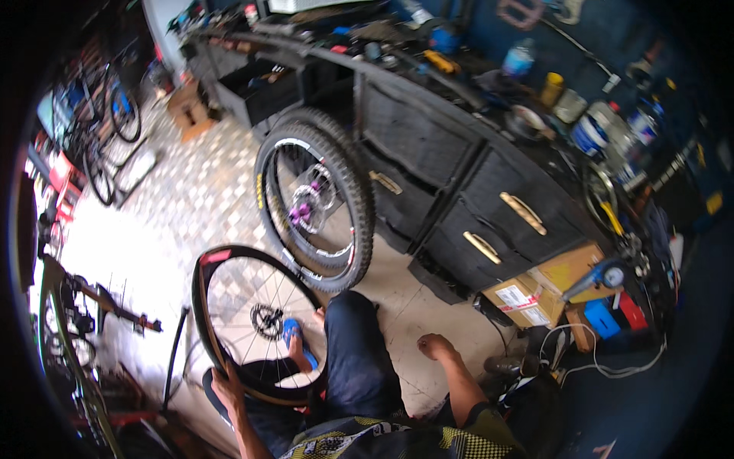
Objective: The person installs a bicycle tire onto a wheel rim. They use a pink tire lever to pry the tire bead over the rim edge, working around the circumference to seat the tire.
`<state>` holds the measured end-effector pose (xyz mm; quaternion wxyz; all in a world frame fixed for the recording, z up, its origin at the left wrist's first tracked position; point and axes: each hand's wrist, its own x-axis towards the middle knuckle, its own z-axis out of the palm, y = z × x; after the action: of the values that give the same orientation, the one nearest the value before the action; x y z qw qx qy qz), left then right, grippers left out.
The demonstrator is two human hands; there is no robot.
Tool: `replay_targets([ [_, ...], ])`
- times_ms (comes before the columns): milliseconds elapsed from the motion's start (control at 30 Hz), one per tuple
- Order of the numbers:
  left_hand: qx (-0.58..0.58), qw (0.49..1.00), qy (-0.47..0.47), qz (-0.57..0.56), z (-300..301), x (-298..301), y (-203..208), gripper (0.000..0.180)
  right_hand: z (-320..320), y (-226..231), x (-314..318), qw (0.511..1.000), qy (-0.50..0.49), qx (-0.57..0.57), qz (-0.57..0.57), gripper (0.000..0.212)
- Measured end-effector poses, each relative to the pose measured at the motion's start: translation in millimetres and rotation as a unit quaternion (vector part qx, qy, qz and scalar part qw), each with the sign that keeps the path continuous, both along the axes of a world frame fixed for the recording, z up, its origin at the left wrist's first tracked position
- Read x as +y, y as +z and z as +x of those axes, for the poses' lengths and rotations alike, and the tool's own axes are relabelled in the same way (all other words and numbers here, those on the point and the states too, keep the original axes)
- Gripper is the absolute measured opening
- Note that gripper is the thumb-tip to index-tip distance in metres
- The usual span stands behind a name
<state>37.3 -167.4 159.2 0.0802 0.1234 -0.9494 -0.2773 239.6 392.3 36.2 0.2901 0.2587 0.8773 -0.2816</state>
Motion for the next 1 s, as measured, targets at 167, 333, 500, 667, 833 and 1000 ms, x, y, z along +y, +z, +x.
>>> replay_targets([
  [167, 0.027, 0.999, -0.016, -0.018, 5.0, 0.6, 9.3, 0.049, -18.6, 45.8, 4.2, 0.997, 0.007, 0.071, 0.020, 0.028],
  [333, 0.008, 0.999, -0.031, -0.022, 1.6, 3.0, 5.4, 0.052, -42.3, 122.8, 56.2, 0.976, -0.034, 0.198, 0.090, 0.027],
  [500, 0.087, 0.995, -0.046, -0.016, 7.5, -16.2, -15.2, 0.042, -79.8, 243.1, 87.7, 0.907, -0.065, 0.394, 0.133, 0.025],
  [667, 0.115, 0.985, -0.087, -0.093, 21.5, 7.2, 30.1, 0.043, -101.3, 374.2, 121.1, 0.669, -0.094, 0.521, 0.521, 0.049],
  [833, 0.048, 0.993, -0.066, -0.080, 22.4, 14.2, 38.2, 0.047, -119.0, 415.7, 191.3, 0.744, -0.091, 0.454, 0.482, 0.041],
  [1000, 0.036, 0.999, -0.031, -0.006, 9.9, -12.9, -17.1, 0.042, -139.3, 428.8, 193.3, 0.804, -0.111, 0.401, 0.424, 0.038],
])
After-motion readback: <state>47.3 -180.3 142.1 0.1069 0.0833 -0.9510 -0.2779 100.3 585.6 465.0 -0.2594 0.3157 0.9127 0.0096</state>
